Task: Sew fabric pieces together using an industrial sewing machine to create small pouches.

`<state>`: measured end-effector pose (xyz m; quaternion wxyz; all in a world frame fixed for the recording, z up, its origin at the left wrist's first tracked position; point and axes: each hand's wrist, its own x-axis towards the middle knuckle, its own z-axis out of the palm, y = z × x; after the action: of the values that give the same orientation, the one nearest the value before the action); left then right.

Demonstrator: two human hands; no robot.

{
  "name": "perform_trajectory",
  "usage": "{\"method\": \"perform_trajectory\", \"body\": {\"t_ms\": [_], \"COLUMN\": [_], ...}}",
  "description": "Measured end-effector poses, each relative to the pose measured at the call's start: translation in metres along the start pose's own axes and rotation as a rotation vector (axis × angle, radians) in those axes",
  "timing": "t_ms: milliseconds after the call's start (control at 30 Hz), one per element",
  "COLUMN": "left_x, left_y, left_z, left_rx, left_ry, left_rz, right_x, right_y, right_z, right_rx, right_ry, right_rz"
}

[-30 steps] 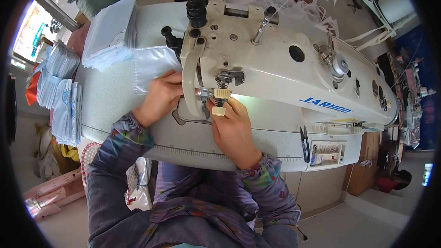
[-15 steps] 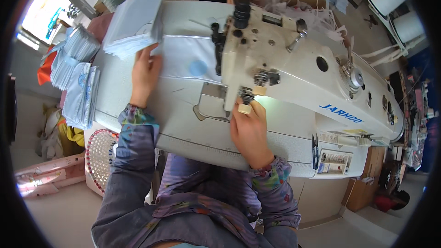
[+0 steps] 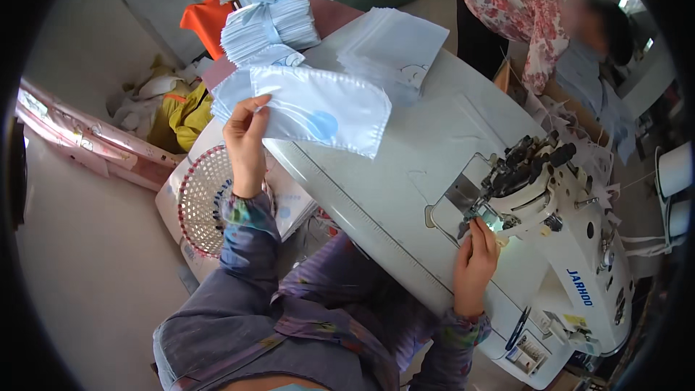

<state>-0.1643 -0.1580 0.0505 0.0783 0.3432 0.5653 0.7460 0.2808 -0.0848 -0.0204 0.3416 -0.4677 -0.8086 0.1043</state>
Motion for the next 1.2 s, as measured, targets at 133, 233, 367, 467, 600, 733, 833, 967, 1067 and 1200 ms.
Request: {"method": "perform_trajectory", "body": {"t_ms": [133,233,367,467,600,733,833,967,1067,1200], "left_x": [0.001,0.003,0.003,-0.004,-0.01,-0.016,-0.017,-0.019,-0.018,-0.019], "left_y": [-0.004,-0.016,-0.008,-0.008,-0.002,0.013,0.013,0.018,0.018,0.012], "left_z": [-0.01,-0.023,-0.025,-0.019,-0.024,-0.03,-0.033,-0.031,-0.033,-0.041], "left_rx": [0.072,0.095,-0.04,-0.038,-0.072,-0.054,-0.044,-0.082,-0.082,-0.062], "left_ry": [-0.172,-0.095,-0.075,-0.083,-0.057,-0.055,-0.052,-0.046,-0.07,-0.077], "left_rz": [-0.108,-0.014,-0.097,-0.091,-0.116,-0.105,-0.092,-0.105,-0.098,-0.091], "right_x": [0.001,-0.02,-0.115,-0.147,-0.138,-0.082,-0.013,0.06,0.068,0.043], "right_y": [-0.01,-0.007,0.064,0.08,0.081,0.008,-0.079,-0.103,-0.091,-0.069], "right_z": [-0.013,-0.05,-0.115,-0.126,-0.125,-0.084,-0.026,0.026,0.04,0.044], "right_rx": [-0.007,-0.123,-0.531,-0.717,-0.761,-0.112,0.057,0.048,0.107,0.397], "right_ry": [0.004,0.157,0.297,0.238,0.218,0.217,0.073,0.07,0.074,-0.08], "right_rz": [0.053,0.177,0.469,0.503,0.439,0.522,0.215,0.008,-0.036,0.167]}}
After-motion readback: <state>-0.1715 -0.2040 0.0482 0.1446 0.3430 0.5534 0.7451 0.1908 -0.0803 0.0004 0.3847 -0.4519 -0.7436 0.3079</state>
